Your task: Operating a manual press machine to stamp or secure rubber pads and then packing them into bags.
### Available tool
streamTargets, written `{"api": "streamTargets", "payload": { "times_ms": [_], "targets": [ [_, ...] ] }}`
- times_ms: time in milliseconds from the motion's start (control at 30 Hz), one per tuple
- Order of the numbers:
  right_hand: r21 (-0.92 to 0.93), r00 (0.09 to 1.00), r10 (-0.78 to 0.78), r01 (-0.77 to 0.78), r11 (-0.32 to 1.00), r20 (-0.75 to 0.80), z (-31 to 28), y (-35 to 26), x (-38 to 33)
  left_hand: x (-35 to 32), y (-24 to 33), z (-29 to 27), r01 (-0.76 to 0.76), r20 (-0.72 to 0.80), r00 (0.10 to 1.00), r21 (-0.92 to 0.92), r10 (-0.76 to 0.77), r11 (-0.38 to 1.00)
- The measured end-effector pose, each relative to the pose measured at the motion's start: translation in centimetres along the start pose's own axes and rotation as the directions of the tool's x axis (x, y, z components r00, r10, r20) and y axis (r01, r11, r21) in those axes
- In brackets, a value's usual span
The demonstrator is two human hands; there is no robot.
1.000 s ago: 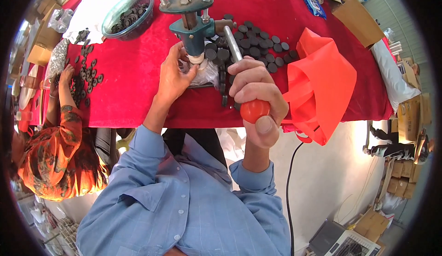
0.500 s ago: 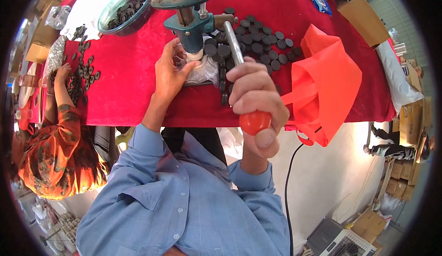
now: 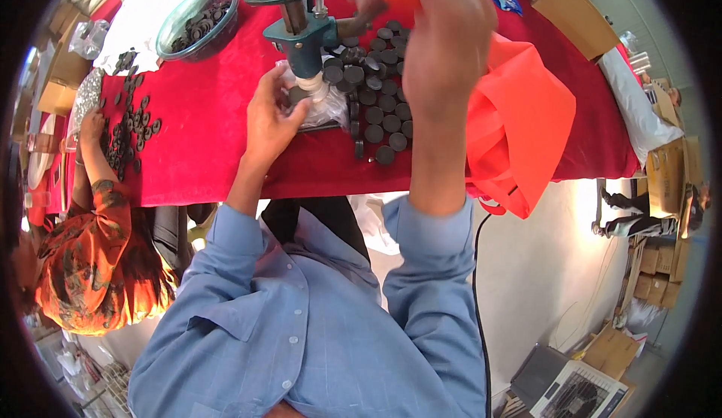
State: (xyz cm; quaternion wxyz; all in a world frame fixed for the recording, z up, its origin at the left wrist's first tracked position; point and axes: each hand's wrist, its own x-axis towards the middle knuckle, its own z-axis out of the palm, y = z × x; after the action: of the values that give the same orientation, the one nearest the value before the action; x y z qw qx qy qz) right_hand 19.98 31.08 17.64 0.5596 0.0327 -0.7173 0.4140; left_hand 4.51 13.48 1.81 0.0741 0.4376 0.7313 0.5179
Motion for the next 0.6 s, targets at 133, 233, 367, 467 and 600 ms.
{"api": "streamTargets", "payload": {
  "times_ms": [133, 233, 367, 467, 600],
  "targets": [
    [0.689, 0.995, 0.099, -0.077, 0.721, 0.007, 5.2, 0.8, 6.6, -2.7, -4.3, -2.9, -0.016, -0.120, 0.992, 0.083, 0.026, 0.996],
    [0.295, 0.940, 0.340, -0.316, 0.902, -0.034, 4.0, 0.1, 9.1, -3.0, -4.4, -4.4, -0.041, -0.092, 0.994, 0.146, 0.054, 0.988],
    [0.347, 0.950, 0.311, -0.303, 0.888, 0.033, 3.6, 1.4, 7.7, -3.6, -4.6, -5.9, -0.047, -0.107, 0.991, 0.296, 0.082, 0.954],
    [-0.038, 0.918, 0.341, -0.355, 0.934, -0.205, 1.6, 2.5, 1.9, -4.0, -5.3, -6.1, -0.052, -0.072, 0.994, 0.340, 0.081, 0.939],
    [-0.378, 0.880, 0.429, -0.476, 0.794, -0.206, 2.7, 4.0, -8.4, -3.6, -5.2, -5.8, -0.109, -0.050, 0.989, 0.377, 0.137, 0.920]
  ]
}}
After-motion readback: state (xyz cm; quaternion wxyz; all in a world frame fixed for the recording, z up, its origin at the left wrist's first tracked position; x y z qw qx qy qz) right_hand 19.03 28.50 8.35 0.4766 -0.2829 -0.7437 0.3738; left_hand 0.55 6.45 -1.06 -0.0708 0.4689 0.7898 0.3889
